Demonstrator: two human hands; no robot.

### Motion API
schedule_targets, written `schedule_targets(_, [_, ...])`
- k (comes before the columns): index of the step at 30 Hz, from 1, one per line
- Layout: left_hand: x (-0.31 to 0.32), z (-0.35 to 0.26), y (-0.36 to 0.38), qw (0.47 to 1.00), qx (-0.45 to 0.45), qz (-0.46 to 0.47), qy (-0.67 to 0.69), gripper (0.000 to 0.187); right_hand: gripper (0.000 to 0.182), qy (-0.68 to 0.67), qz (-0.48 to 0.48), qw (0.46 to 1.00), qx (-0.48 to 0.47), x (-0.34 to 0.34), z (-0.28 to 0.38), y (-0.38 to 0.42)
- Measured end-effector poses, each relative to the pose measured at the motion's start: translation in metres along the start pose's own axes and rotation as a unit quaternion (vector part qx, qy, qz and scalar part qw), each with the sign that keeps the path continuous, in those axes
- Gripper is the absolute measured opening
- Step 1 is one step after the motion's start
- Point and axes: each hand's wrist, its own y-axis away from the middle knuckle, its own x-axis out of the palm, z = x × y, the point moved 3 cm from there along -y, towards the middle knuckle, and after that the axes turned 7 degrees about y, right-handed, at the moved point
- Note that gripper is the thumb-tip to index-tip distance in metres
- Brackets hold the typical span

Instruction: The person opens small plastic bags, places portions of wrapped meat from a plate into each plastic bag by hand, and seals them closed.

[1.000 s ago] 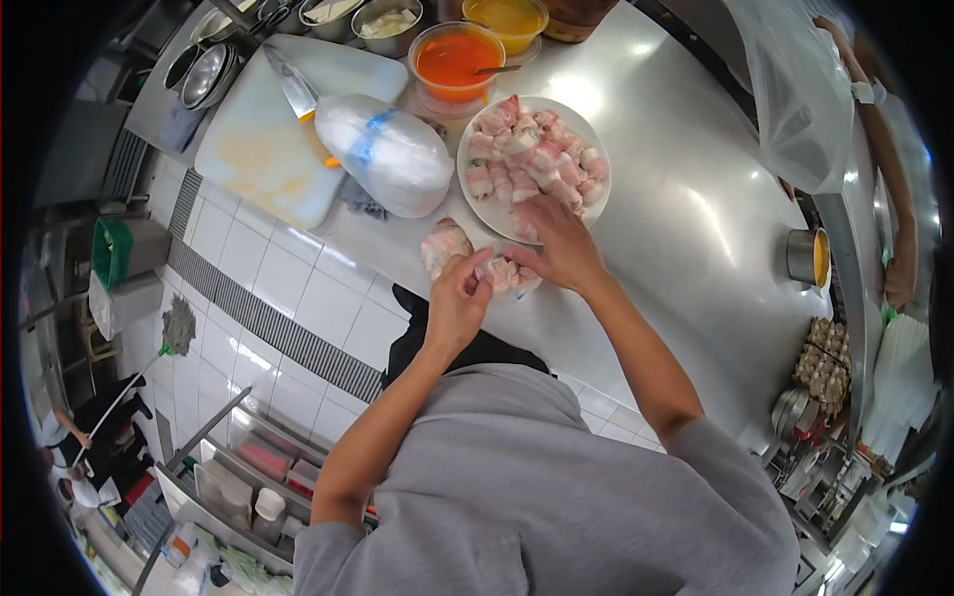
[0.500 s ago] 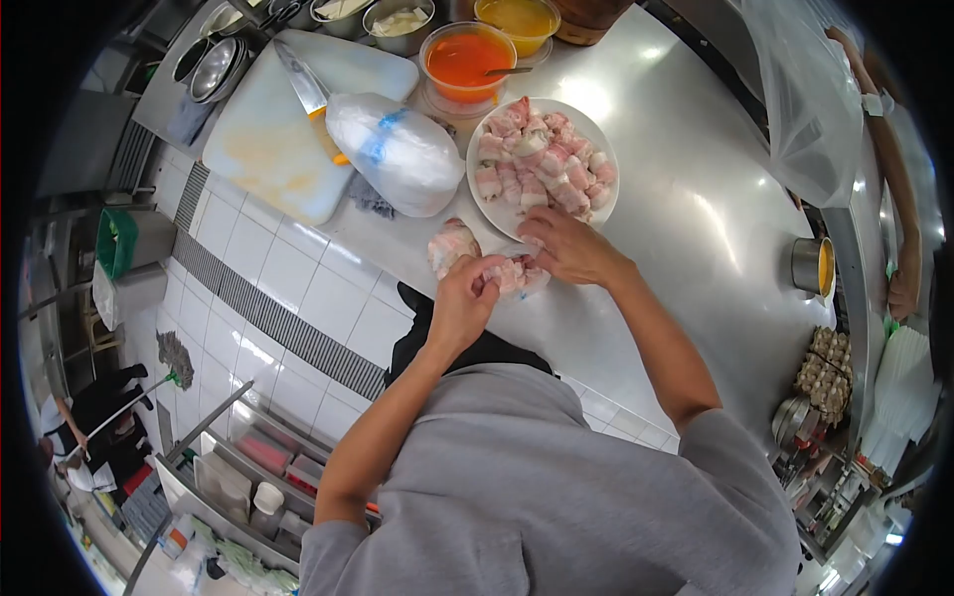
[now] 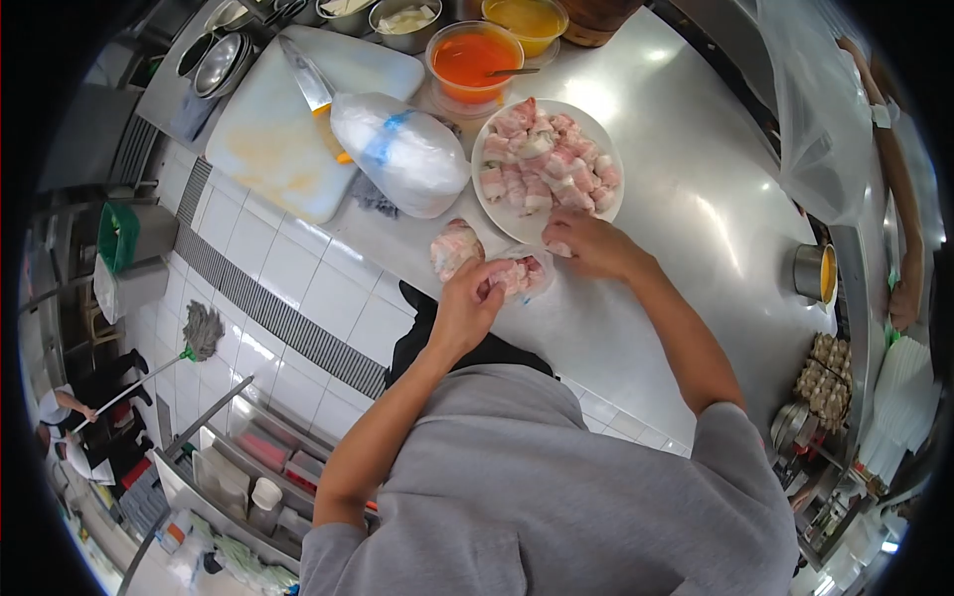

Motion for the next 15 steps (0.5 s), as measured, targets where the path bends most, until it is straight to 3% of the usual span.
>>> schedule_targets(7, [0.006, 0.003, -0.006, 1.0, 0.008, 0.001, 0.017, 0.034, 0.035, -0.129, 0.03, 0.984, 0.115, -0.022, -0.016, 0.017])
schedule_targets(9, [0.007, 0.006, -0.008, 1.0, 0.003, 0.002, 0.014, 0.034, 0.038, -0.328, 0.034, 0.92, 0.211, -0.018, -0.023, 0.022])
schedule_targets(10, [0.007, 0.007, -0.009, 1.0, 0.004, 0.002, 0.017, 0.034, 0.038, -0.329, 0.035, 0.92, 0.21, -0.013, -0.022, 0.023])
schedule_targets(12, [0.006, 0.009, -0.01, 1.0, 0.005, 0.004, 0.019, 0.034, 0.043, -0.547, -0.022, 0.807, 0.221, 0.001, -0.017, 0.029])
schedule_targets(13, [0.007, 0.011, -0.011, 0.999, 0.003, 0.003, 0.032, 0.034, 0.043, -0.547, -0.022, 0.807, 0.222, 0.003, -0.007, 0.031])
schedule_targets(15, [0.008, 0.012, -0.011, 0.999, 0.0, 0.005, 0.045, 0.035, 0.045, -0.715, -0.089, 0.655, 0.228, 0.012, 0.018, 0.029])
